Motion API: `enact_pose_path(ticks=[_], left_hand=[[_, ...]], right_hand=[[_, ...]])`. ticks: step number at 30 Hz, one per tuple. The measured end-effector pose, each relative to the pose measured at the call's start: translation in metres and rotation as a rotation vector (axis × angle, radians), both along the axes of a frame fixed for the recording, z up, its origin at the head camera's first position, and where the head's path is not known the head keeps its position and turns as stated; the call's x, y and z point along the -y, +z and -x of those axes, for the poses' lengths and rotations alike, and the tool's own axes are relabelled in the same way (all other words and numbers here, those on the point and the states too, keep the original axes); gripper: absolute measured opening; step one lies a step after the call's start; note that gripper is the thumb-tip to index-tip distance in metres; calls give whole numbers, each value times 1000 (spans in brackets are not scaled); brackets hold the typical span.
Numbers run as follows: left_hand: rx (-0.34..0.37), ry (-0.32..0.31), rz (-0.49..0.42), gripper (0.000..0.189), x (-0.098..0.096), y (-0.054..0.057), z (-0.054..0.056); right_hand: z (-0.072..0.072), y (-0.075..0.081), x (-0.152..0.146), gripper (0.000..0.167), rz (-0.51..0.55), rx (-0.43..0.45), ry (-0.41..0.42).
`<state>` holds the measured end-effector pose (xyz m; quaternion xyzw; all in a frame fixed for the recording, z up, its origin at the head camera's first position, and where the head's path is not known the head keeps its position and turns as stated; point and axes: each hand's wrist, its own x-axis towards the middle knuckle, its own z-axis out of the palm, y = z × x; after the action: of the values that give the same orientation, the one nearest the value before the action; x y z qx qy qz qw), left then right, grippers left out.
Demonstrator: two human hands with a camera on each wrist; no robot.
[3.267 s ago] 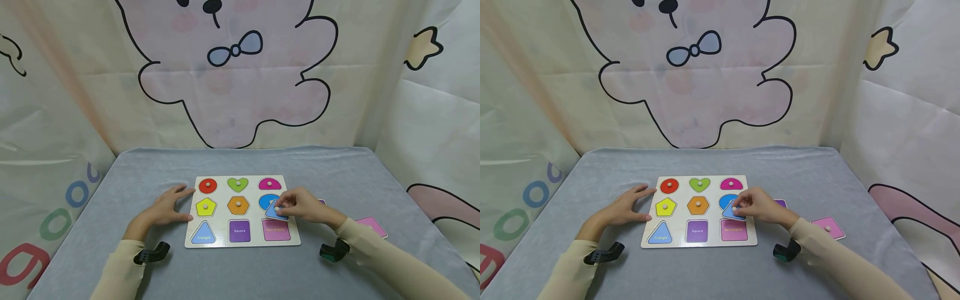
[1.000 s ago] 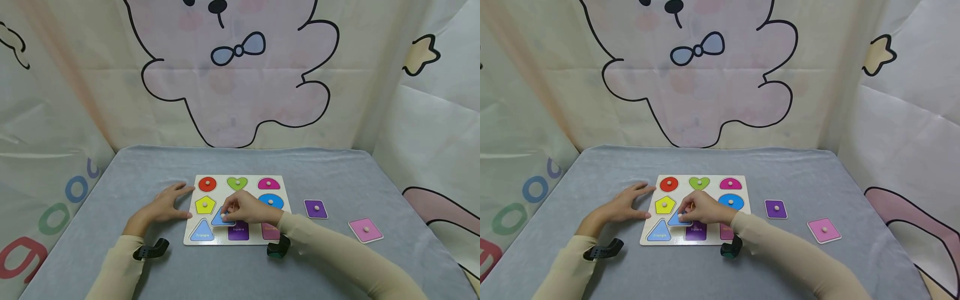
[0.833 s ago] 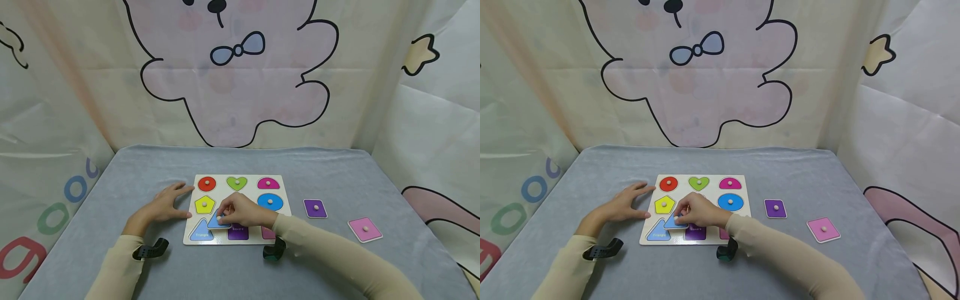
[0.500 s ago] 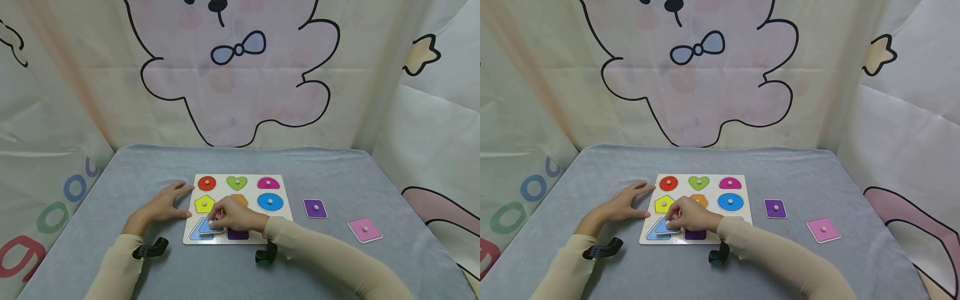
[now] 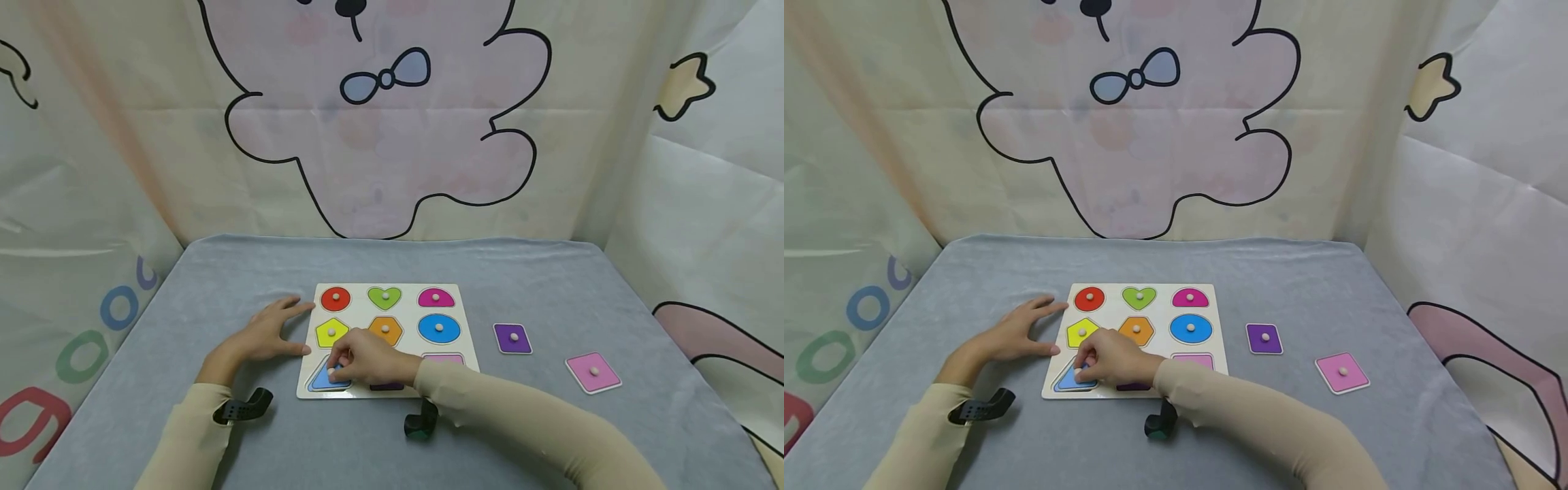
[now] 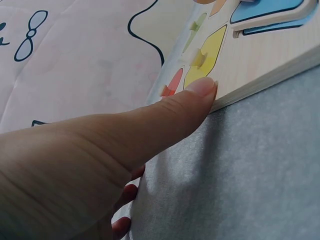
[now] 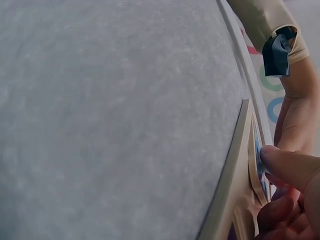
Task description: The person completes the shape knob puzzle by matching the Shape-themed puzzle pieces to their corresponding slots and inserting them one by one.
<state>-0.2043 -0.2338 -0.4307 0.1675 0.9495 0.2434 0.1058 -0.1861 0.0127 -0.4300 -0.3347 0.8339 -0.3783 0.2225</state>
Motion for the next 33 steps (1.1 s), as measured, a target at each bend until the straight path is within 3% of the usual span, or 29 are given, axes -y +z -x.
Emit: enact_pose_path(ticks=[20,33], left_hand=[[3,5,6,87,-1,1,-1],[1,6,7,87,-1,1,-2]], right_hand=[[0,0,8,6,-37,43,-31],[4,0,8,10,-31,78,-8]])
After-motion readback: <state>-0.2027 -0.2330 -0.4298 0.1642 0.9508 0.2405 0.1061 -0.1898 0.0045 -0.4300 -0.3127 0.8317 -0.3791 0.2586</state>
